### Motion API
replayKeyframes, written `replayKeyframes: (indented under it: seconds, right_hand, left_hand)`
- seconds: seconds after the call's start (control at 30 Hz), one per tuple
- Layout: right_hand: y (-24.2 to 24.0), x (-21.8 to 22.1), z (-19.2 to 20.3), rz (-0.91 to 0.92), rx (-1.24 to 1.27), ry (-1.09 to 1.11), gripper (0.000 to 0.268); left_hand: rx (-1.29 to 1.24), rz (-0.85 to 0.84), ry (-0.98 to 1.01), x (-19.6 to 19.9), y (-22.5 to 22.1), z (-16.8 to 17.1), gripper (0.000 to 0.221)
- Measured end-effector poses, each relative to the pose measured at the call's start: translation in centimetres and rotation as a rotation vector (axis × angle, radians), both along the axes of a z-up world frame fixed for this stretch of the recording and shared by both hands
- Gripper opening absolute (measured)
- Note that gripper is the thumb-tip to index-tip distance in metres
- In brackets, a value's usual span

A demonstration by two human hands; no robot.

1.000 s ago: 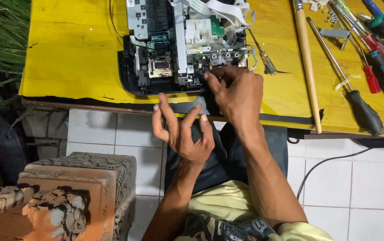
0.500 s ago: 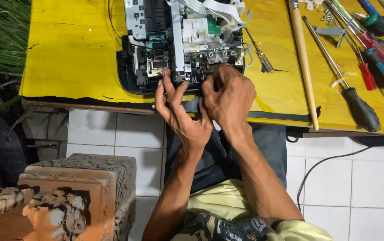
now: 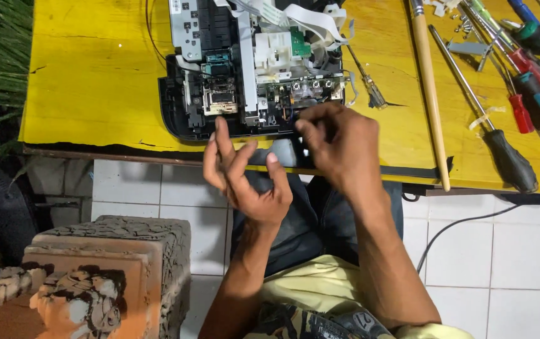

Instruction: The person is disassembling a printer by disconnecting internal cables and using a brush to clean the components on a repair bench.

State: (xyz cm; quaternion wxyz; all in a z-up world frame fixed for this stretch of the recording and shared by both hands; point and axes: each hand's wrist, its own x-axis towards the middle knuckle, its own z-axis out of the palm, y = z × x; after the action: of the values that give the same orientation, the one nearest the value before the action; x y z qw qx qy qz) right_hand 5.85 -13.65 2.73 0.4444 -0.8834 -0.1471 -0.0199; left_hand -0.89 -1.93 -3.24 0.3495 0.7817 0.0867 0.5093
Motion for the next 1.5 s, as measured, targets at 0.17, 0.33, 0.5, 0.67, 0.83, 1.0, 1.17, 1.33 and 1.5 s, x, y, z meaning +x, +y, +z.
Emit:
replayKeyframes:
  seconds: [0.17, 0.33, 0.5, 0.67, 0.83, 1.0, 1.17, 1.33, 1.5]
  right_hand:
    - [1.3, 0.6, 2.5, -0.059, 0.288, 0.537, 0.025]
    - [2.4, 1.1, 1.6, -0.150, 0.734, 0.846, 0.017]
    - [3.7, 0.1, 1.3, -0.266, 0.765, 0.827, 0.026]
    - [3.9, -0.2, 2.4, -0.326, 0.681, 0.830, 0.023]
    - [3.5, -0.8, 1.7, -0.265, 0.666, 0.774, 0.020]
    - [3.4, -1.0, 0.2, -0.248, 0.597, 0.657, 0.019]
    - [3.4, -1.0, -0.8, -0.248, 0.399, 0.415, 0.016]
    - [3.3, -0.6, -1.5, -0.227, 0.215, 0.262, 0.024]
    - [3.2, 0.0, -2.1, -0.228, 0.192, 0.247, 0.030]
  left_hand:
    - [0.112, 0.002, 0.008, 0.2, 1.9, 4.5, 0.014]
    - [-0.009, -0.151, -0.016, 2.0, 3.0, 5.6, 0.015]
    - [-0.116, -0.154, 0.050, 2.0, 2.4, 5.3, 0.018]
    - [-0.197, -0.221, 0.011, 2.1, 1.6, 4.4, 0.019]
    - [-0.117, -0.125, 0.067, 1.7, 1.7, 4.4, 0.020]
    - [0.126, 0.046, 0.008, 1.5, 1.2, 4.3, 0.014]
    - [0.334, 0.038, 0.031, 2.0, 1.8, 5.2, 0.022]
    - [0.366, -0.014, 0.096, 2.5, 2.2, 4.5, 0.034]
    - [0.351, -0.018, 0.114, 2.9, 1.8, 3.9, 0.037]
